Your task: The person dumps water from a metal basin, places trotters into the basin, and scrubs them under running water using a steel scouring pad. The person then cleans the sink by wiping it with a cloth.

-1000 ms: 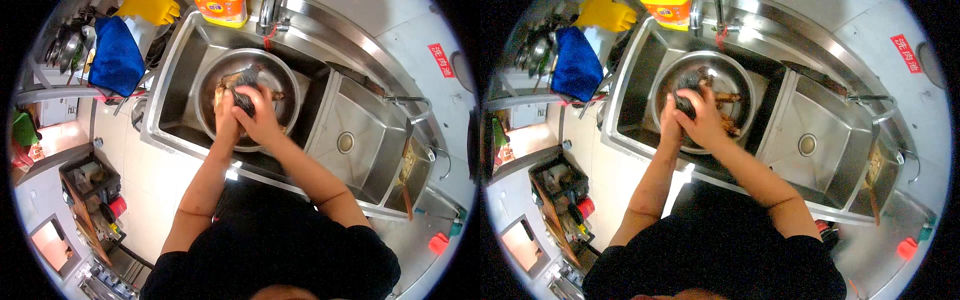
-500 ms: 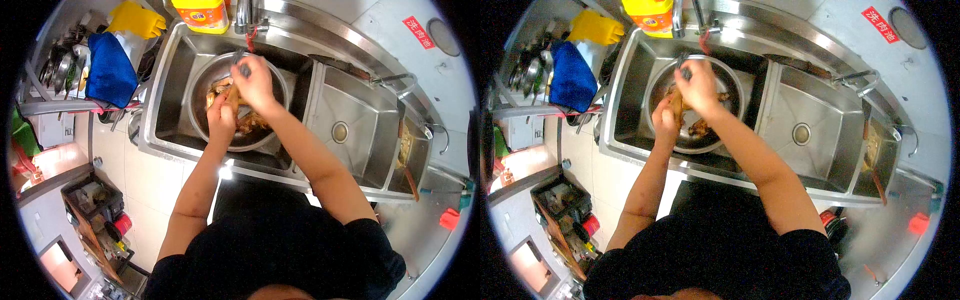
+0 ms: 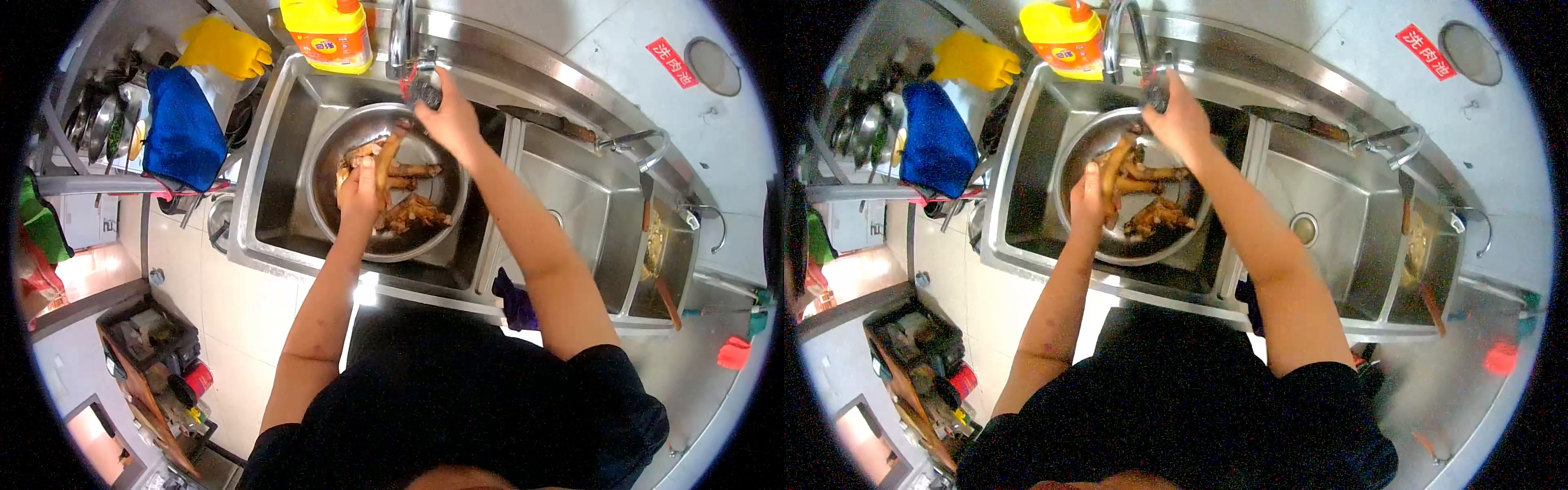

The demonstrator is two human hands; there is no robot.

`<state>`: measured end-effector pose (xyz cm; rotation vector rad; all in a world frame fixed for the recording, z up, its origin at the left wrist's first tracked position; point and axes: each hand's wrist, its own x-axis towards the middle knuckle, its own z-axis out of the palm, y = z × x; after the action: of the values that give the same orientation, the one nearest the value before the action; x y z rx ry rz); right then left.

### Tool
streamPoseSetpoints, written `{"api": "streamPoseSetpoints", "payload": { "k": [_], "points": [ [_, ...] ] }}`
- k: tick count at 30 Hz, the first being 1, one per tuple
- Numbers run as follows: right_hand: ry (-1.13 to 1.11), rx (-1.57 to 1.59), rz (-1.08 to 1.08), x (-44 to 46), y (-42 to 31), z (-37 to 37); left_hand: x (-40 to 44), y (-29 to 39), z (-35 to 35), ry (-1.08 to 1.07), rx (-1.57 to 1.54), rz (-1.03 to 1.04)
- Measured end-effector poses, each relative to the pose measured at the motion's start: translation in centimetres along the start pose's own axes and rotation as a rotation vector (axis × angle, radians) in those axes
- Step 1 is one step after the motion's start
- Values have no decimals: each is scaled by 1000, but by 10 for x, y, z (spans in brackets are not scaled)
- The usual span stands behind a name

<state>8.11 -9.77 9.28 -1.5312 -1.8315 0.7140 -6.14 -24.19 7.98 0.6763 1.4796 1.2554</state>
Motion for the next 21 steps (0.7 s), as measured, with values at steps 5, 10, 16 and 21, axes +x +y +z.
{"api": "streamPoseSetpoints", "payload": {
  "k": [5, 10, 16, 21],
  "points": [
    [53, -338, -276, 91, 12, 5, 27, 11, 0, -80, 14, 81],
    [-185, -386, -266, 114, 32, 11, 43, 22, 2, 33, 343, 104],
    [-200, 252, 42, 7, 20, -4, 65, 18, 17, 179, 634, 220],
    [209, 340, -157, -16, 7, 47, 45, 7, 43, 9, 662, 406]
  ]
}}
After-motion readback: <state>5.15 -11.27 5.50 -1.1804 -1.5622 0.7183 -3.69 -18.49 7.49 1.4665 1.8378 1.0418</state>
